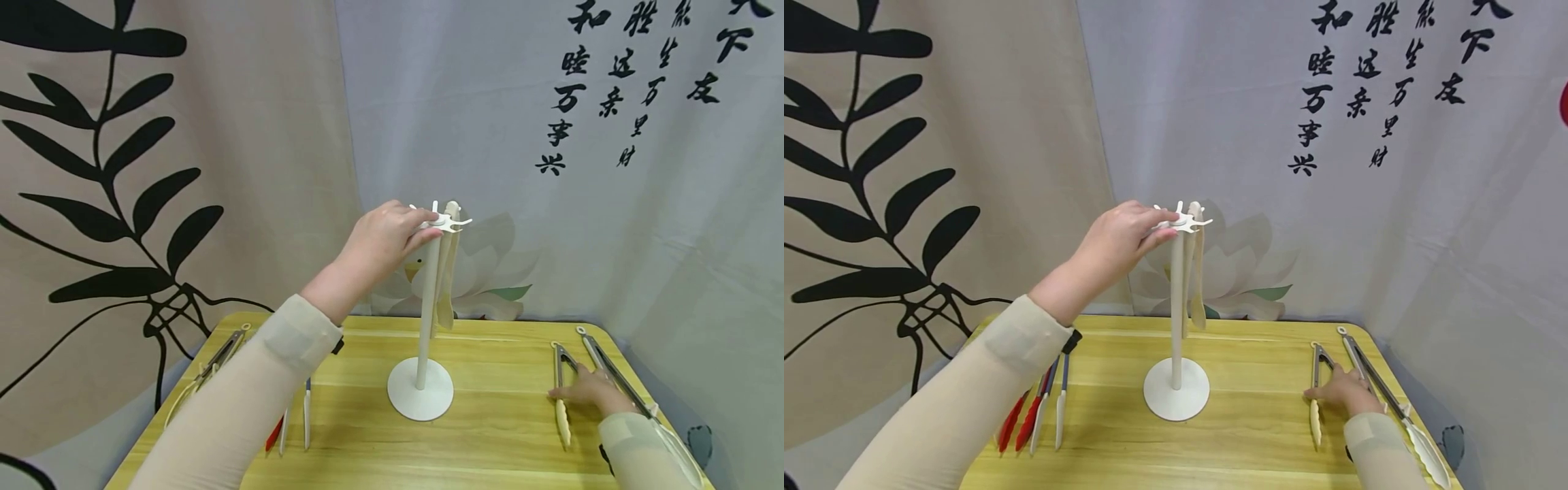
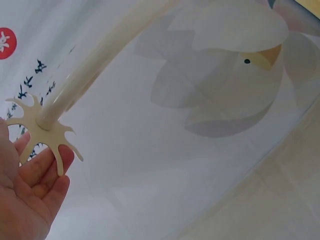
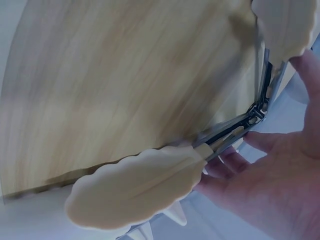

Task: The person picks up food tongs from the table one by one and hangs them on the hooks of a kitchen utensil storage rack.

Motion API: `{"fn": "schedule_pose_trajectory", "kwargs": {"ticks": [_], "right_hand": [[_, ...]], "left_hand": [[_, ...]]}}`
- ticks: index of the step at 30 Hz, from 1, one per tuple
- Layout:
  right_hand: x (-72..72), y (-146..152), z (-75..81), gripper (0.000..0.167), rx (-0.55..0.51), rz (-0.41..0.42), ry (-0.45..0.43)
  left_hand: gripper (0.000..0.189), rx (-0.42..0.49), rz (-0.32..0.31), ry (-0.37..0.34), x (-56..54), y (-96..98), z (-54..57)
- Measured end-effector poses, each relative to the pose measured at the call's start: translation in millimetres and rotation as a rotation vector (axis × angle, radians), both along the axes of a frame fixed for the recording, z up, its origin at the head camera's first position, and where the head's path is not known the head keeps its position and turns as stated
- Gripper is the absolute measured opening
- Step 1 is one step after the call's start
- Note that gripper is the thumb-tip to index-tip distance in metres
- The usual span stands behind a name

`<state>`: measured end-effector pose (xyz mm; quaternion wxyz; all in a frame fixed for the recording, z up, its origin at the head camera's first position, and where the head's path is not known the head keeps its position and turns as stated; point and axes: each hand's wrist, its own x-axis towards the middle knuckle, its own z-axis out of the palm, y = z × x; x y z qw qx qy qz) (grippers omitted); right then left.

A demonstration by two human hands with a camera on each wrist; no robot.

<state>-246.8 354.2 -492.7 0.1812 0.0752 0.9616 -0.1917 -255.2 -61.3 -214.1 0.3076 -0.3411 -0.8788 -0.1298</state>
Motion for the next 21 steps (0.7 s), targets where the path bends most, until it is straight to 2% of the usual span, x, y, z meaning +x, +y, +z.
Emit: {"fn": "schedule_pose_trajectory", "kwargs": {"ticks": [7,15,21], "right_hand": [[1.0,-3.5,-0.4,0.118,-0.006,-0.043,0.006],[-3.8,-4.9,-1.6,0.11,0.039,-0.033,0.083],[-5.8,-7.5,1.8,0.106,0.033,-0.03,0.133]], "left_hand": [[0.029,0.02,-0.013,0.025,-0.1,-0.4,-2.1],[0.031,0.019,-0.003,0.011,1.4,-2.0,-2.2],[0.031,0.024,-0.001,0.013,1.2,-1.9,-2.6]]}}
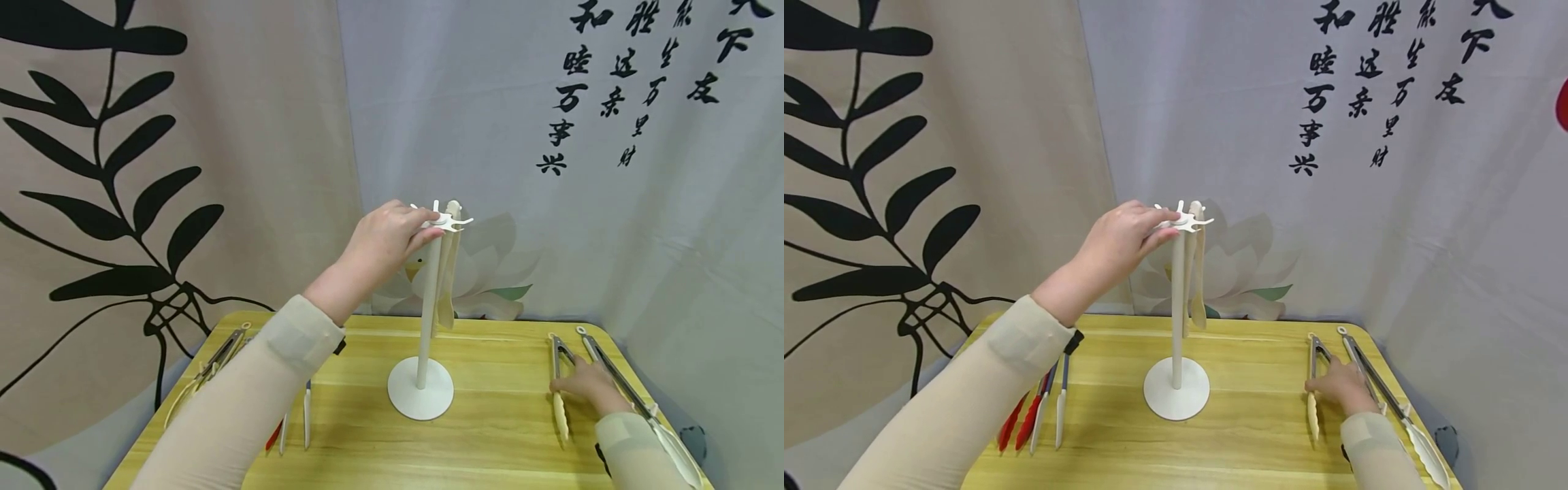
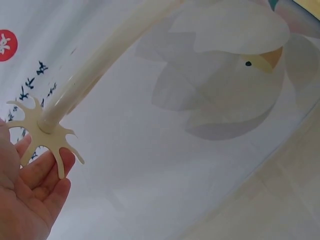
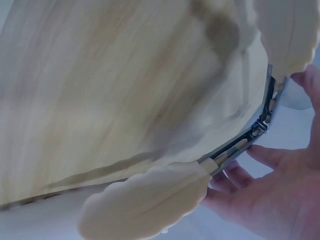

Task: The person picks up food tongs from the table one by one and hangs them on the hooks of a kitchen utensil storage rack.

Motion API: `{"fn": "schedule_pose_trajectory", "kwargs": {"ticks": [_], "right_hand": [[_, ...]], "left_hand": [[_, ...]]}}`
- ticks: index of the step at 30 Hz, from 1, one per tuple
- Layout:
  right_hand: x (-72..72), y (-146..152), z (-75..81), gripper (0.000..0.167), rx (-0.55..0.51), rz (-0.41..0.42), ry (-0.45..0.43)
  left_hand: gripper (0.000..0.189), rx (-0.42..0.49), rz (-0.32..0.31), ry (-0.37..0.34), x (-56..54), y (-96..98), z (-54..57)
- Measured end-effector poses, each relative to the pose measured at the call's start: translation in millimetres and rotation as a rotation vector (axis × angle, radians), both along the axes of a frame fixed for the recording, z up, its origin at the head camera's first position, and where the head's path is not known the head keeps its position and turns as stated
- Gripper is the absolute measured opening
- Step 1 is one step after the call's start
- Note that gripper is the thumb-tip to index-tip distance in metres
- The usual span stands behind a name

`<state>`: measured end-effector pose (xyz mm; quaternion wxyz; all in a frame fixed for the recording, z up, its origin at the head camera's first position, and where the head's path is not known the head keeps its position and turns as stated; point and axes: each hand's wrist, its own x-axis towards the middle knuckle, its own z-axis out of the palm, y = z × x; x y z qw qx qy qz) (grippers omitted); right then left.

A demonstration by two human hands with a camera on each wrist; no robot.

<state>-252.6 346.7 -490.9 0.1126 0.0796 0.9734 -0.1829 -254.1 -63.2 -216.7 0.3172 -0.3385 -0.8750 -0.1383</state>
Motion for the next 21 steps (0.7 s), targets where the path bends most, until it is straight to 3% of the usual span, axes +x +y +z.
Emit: {"fn": "schedule_pose_trajectory", "kwargs": {"ticks": [15,21], "right_hand": [[6.4,-16.1,14.5,0.114,-0.039,0.011,0.118],[11.5,-29.5,21.6,0.113,-0.056,0.028,0.162]], "left_hand": [[0.03,0.001,0.025,0.027,2.5,3.4,-0.6],[0.033,-0.015,0.03,-0.017,2.4,3.8,1.7]]}}
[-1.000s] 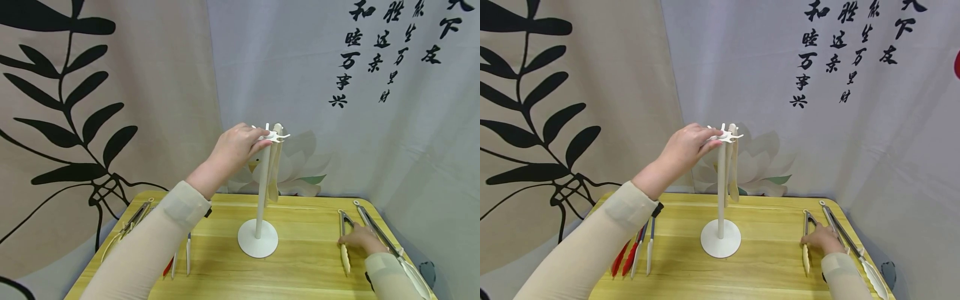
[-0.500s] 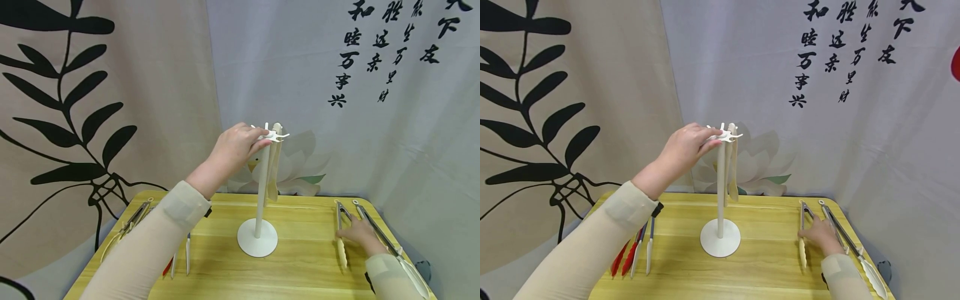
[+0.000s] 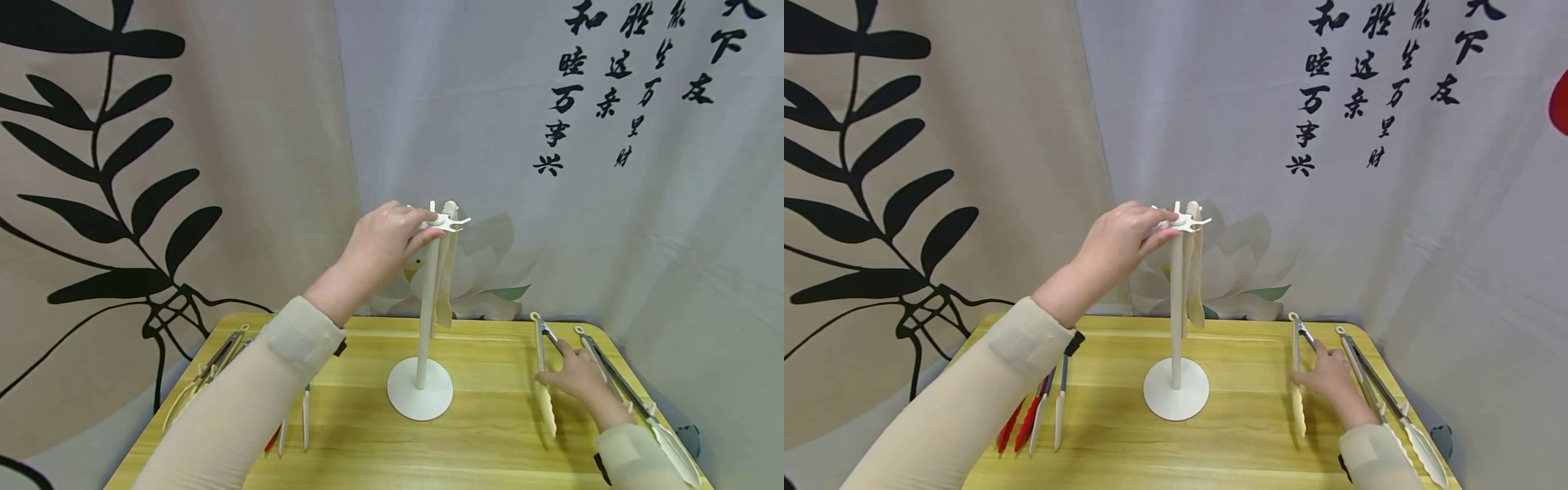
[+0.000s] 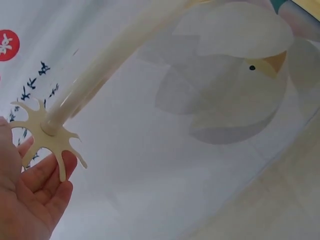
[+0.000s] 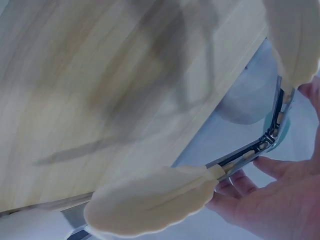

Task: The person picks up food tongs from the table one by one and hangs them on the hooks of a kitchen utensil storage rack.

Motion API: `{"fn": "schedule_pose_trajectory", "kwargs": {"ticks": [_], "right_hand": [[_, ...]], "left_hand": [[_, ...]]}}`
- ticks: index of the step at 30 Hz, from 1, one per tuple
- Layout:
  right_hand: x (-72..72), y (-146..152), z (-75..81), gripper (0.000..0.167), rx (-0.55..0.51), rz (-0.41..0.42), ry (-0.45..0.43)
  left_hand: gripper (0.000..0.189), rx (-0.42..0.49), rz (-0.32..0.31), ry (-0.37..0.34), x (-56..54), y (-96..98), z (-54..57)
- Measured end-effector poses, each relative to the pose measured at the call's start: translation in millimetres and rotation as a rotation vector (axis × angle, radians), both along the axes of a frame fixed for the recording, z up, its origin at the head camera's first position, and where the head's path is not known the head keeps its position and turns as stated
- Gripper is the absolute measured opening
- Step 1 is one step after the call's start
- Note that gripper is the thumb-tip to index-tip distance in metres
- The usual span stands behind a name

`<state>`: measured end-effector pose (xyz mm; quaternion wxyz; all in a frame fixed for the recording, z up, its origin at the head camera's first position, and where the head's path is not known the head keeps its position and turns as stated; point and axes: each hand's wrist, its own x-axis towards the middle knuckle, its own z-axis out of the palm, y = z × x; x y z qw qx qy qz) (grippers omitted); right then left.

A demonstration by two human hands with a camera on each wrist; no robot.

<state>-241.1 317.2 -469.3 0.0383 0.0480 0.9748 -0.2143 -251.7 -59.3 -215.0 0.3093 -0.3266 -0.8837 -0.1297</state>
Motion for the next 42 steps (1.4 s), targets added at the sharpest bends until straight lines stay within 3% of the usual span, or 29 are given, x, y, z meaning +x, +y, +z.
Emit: {"fn": "schedule_pose_trajectory", "kwargs": {"ticks": [8,16,19,29,42], "right_hand": [[4.3,-15.8,5.2,0.111,-0.066,0.03,0.008],[6.8,-23.2,7.8,0.11,-0.072,0.035,0.006],[7.1,-23.9,8.0,0.11,-0.074,0.036,0.007],[8.4,-27.9,11.5,0.109,-0.084,0.046,0.062],[9.2,-47.7,27.7,0.104,-0.106,0.058,0.238]], "left_hand": [[0.034,-0.018,-0.014,-0.101,-6.3,-1.7,0.5],[0.032,0.022,-0.122,-0.221,-13.7,-2.4,-5.8],[0.031,0.035,-0.127,-0.253,-14.0,-2.7,-6.9],[0.032,0.051,-0.115,-0.242,-15.1,-1.3,-5.5],[0.029,0.062,-0.089,-0.19,-15.8,1.8,-4.9]]}}
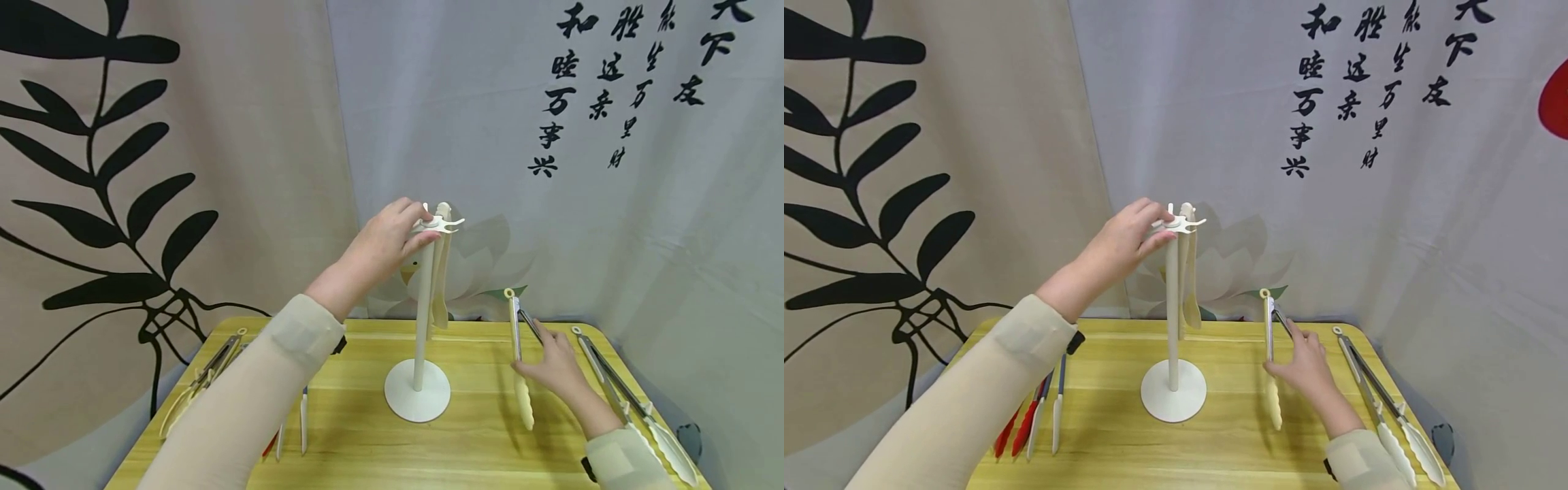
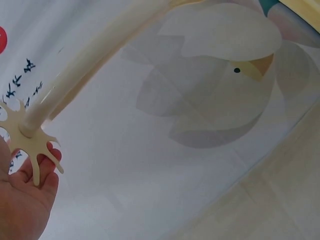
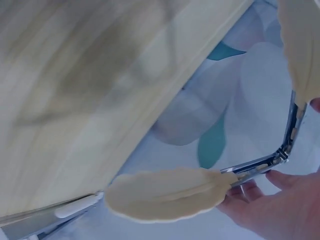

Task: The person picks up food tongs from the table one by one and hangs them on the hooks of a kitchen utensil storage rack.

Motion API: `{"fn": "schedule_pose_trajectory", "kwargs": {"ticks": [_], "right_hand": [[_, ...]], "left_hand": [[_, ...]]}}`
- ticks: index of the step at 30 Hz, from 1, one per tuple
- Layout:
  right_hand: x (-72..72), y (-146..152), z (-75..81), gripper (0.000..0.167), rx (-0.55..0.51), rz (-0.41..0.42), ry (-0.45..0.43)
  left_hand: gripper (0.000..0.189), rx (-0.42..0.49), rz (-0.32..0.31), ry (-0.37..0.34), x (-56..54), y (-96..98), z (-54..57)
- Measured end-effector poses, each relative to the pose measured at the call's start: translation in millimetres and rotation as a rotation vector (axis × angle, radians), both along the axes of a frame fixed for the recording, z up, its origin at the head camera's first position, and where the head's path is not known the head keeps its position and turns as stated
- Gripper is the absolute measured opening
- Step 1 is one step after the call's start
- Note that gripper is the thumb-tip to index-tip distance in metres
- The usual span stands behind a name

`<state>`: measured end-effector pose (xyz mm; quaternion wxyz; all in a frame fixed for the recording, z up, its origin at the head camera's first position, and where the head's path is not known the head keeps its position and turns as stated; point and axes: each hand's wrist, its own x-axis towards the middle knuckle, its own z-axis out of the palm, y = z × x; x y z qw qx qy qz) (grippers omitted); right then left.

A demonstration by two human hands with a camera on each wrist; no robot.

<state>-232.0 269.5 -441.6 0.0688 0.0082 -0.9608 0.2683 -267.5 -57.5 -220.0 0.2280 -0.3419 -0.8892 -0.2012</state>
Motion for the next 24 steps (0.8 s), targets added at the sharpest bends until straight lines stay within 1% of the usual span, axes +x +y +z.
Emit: {"fn": "schedule_pose_trajectory", "kwargs": {"ticks": [5,10,24], "right_hand": [[3.5,-11.1,13.5,0.104,-0.016,0.015,0.055],[7.7,-21.3,25.7,0.103,-0.057,0.037,0.105],[12.0,-36.6,40.5,0.103,-0.111,0.068,0.164]], "left_hand": [[0.03,0.005,0.005,0.011,0.6,0.3,-0.4],[0.03,0.008,0.011,0.016,0.9,1.0,-0.3],[0.03,0.009,0.013,0.034,2.7,1.6,1.0]]}}
